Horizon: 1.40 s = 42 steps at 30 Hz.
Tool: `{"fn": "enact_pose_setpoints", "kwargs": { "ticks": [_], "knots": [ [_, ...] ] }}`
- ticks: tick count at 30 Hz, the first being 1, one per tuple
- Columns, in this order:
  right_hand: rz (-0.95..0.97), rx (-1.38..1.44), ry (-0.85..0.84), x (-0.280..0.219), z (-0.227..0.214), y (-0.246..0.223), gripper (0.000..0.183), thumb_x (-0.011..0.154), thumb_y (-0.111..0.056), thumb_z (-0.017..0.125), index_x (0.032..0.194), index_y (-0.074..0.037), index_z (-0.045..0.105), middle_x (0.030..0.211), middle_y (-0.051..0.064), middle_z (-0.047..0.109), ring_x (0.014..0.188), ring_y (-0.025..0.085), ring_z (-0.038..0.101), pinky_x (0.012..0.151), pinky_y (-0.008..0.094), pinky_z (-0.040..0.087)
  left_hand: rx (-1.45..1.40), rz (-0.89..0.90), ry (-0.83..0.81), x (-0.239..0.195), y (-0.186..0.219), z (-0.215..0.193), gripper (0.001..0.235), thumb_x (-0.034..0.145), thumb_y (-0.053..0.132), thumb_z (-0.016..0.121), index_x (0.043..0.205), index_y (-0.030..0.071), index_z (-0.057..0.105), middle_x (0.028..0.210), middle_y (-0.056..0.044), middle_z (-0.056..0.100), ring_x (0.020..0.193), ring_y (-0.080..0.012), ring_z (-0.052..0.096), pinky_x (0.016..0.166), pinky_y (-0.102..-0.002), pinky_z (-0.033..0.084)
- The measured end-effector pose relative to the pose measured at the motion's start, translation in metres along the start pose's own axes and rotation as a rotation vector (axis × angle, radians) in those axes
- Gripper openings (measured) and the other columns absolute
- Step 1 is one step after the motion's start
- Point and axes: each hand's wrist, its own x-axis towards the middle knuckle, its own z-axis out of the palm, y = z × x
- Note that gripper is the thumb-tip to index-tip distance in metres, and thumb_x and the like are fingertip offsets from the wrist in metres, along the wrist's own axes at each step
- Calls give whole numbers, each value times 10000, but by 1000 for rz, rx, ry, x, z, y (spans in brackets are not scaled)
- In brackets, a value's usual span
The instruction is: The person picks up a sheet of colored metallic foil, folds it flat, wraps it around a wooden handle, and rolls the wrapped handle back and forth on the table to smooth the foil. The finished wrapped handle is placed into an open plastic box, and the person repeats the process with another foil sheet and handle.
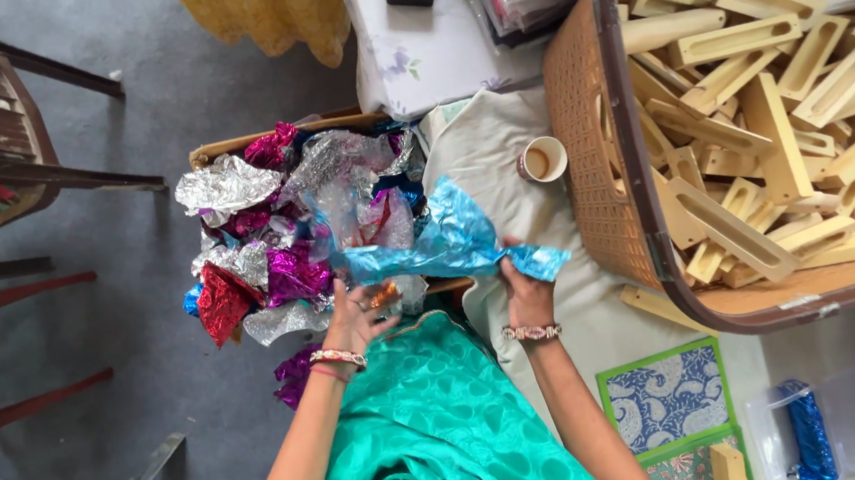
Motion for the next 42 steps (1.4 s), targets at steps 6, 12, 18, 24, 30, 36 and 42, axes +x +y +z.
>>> {"fn": "enact_pose_setpoints", "kwargs": {
  "ticks": [6, 12, 18, 24, 30, 36, 42],
  "knots": [
    [-26, -389, -95, -56, -38, -25, 309, 819, 135, 684, 1078, -16, 759, 1104, 100, 766, 1062, 218, 696, 978, 356, 544, 30, 17, 66, 9, 33, 76, 884, 799, 735, 565, 1502, 232, 385, 1447, -71, 543, 1278, -318, 568, 966, -546, 516],
    [-364, -800, -459, -98, -64, -49, 346, 716, 190, 587, 862, -80, 747, 1082, 71, 786, 1230, 315, 653, 1090, 415, 485, 141, -54, 271, 52, 38, 72, 942, 752, 621, 744, 1521, 189, 415, 1362, -97, 594, 1089, -297, 626, 886, -540, 546],
    [-369, -860, -459, -121, -47, -56, 264, 704, 148, 718, 837, -80, 730, 1070, 49, 781, 1181, 306, 661, 1033, 402, 512, 725, 143, 481, 135, -6, 11, 831, 792, 401, 909, 1338, -87, 516, 1294, -184, 646, 1117, -295, 652, 944, -415, 528],
    [-341, -832, -350, -140, -80, -46, 207, 706, 139, 677, 791, -50, 679, 954, 48, 780, 1053, 248, 714, 944, 358, 568, 708, 306, 555, 201, 4, -27, 518, 885, 230, 813, 1233, -78, 582, 1151, -164, 707, 988, -278, 684, 886, -402, 544],
    [-225, -657, 172, -171, -169, -41, 184, 790, 126, 574, 852, -26, 657, 953, 121, 770, 952, 249, 732, 904, 393, 571, 1578, 50, 638, 189, 84, -31, 687, 873, 507, 811, 1243, -53, 663, 1228, -314, 686, 1157, -436, 668, 963, -492, 557],
    [-149, 193, 300, -176, -191, -48, 243, 811, 143, 657, 987, -19, 704, 1136, 163, 719, 1109, 297, 661, 939, 444, 510, 2156, -312, 208, 142, 102, 1, 871, 771, 718, 751, 1340, 66, 647, 1348, -243, 647, 1245, -418, 628, 1024, -506, 524],
    [-348, -432, 209, -201, -170, -70, 240, 757, 117, 668, 954, -15, 703, 1187, 160, 728, 1212, 294, 653, 1094, 421, 487, 2224, 50, -14, 36, 75, 129, 612, 965, 636, 587, 1071, 72, 801, 1110, -229, 760, 1041, -402, 716, 931, -507, 562]
  ]
}}
